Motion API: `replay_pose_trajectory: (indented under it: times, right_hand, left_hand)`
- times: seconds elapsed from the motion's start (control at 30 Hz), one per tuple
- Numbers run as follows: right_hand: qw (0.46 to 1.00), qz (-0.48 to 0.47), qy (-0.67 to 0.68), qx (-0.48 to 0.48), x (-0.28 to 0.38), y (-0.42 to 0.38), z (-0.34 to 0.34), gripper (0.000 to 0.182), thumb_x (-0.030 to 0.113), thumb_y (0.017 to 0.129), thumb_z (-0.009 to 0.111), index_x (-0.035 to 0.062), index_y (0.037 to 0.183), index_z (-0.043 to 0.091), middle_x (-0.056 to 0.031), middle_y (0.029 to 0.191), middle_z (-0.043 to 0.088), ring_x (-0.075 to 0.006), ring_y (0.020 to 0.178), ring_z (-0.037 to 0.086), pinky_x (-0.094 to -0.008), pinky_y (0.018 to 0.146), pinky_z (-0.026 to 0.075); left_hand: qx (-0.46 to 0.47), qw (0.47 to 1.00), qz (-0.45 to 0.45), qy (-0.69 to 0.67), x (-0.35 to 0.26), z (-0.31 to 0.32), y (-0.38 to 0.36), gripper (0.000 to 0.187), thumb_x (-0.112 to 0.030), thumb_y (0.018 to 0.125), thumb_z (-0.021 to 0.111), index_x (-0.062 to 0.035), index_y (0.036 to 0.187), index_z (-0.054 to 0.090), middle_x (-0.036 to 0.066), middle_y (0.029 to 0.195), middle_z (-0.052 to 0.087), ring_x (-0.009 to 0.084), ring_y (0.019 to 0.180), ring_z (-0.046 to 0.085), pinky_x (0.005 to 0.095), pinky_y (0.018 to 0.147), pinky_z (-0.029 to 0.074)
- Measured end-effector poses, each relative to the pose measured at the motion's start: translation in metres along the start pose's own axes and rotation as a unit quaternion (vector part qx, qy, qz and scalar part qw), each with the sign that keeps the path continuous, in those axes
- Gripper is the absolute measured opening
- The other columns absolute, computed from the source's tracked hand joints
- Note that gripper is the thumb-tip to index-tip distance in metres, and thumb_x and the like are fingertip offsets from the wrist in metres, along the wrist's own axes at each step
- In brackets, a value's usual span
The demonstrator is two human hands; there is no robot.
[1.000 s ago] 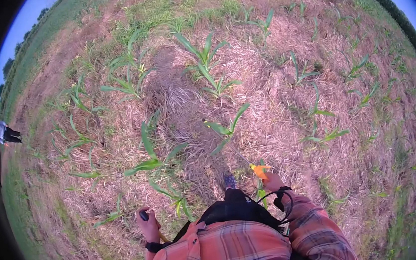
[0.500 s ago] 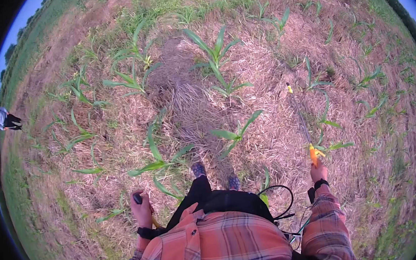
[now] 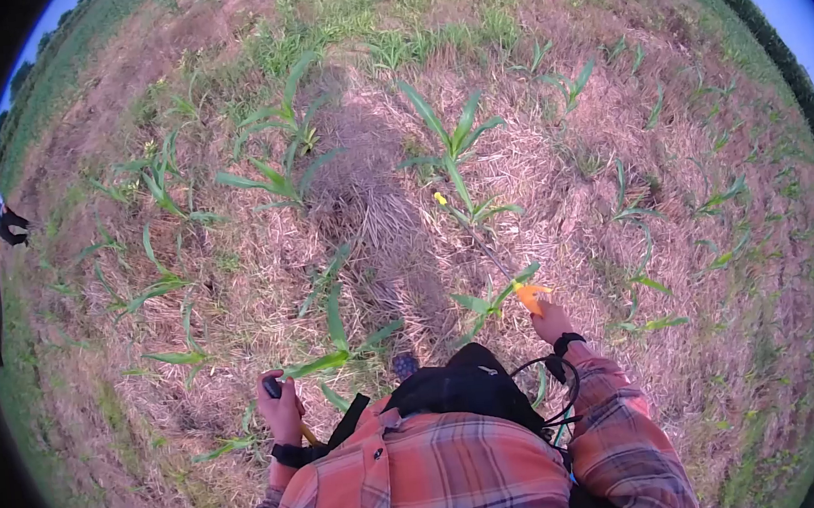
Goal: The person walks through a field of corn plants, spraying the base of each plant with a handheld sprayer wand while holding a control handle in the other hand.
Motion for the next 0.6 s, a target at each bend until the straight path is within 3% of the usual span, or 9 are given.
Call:
replay_pose_trajectory:
  times: [0.1,0.17,0.23,0.43,0.57,0.6]
  right_hand:
    - [0.993,-0.037,0.014,0.111,0.083,0.016,0.002,0.026,0.021,0.071,0.052,0.0039,0.091,0.054,-0.0188,0.077,0.057,-0.0348,0.075,0.055,-0.0388,0.065,0.042]
    - [0.988,-0.065,0.028,0.137,0.093,0.027,0.022,0.027,0.021,0.072,0.051,0.0047,0.094,0.054,-0.0184,0.081,0.057,-0.0342,0.077,0.055,-0.0383,0.066,0.042]
    - [0.975,-0.094,0.046,0.196,0.124,0.032,0.029,0.019,0.019,0.072,0.048,0.0058,0.085,0.054,-0.0175,0.076,0.057,-0.0343,0.074,0.055,-0.0402,0.064,0.042]
    - [0.942,-0.141,0.04,0.302,0.161,0.073,0.038,0.021,0.018,0.073,0.047,0.0057,0.089,0.053,-0.0173,0.081,0.057,-0.033,0.079,0.054,-0.0392,0.068,0.042]
    - [0.949,-0.146,0.089,0.265,0.159,0.122,0.035,0.022,0.018,0.072,0.047,0.0051,0.089,0.053,-0.0179,0.081,0.057,-0.0337,0.078,0.054,-0.0395,0.069,0.041]
    - [0.951,-0.147,0.109,0.249,0.147,0.139,0.04,0.027,0.02,0.073,0.052,0.008,0.097,0.051,-0.0185,0.084,0.056,-0.0344,0.08,0.054,-0.0392,0.068,0.042]
  left_hand:
    - [-0.002,1.0,-0.008,-0.01,-0.003,0.005,0.014,0.015,0.0,0.076,0.051,-0.0053,0.089,0.045,-0.002,0.05,0.037,0.0049,0.033,0.035,0.0193,0.029,0.027]
    - [0.002,1.0,-0.007,-0.019,-0.002,0.009,0.024,0.015,0.0,0.076,0.051,-0.0052,0.089,0.045,-0.002,0.051,0.037,0.005,0.033,0.035,0.0195,0.029,0.027]
    - [0.007,0.999,-0.015,-0.031,-0.004,0.014,0.034,0.016,0.0,0.076,0.05,-0.0053,0.09,0.044,-0.002,0.052,0.037,0.0052,0.034,0.035,0.0198,0.029,0.027]
    - [-0.02,1.0,-0.003,-0.001,-0.023,0.032,0.064,0.017,-0.001,0.075,0.051,-0.0058,0.089,0.044,0.0,0.054,0.038,0.0062,0.033,0.035,0.0206,0.029,0.028]
    - [-0.023,1.0,0.001,0.016,-0.045,0.064,0.091,0.017,-0.001,0.075,0.051,-0.0059,0.089,0.044,0.0,0.055,0.039,0.006,0.034,0.035,0.0207,0.03,0.028]
    - [-0.028,0.999,0.004,0.019,-0.053,0.075,0.097,0.017,-0.001,0.075,0.05,-0.0062,0.09,0.044,-0.001,0.054,0.038,0.0059,0.034,0.034,0.0206,0.03,0.028]
Point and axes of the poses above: each hand's wrist, its own y-axis towards the middle knuckle, its own z-axis out of the palm, x = y × z, the point moved 3 cm from there along y, towards the middle knuckle
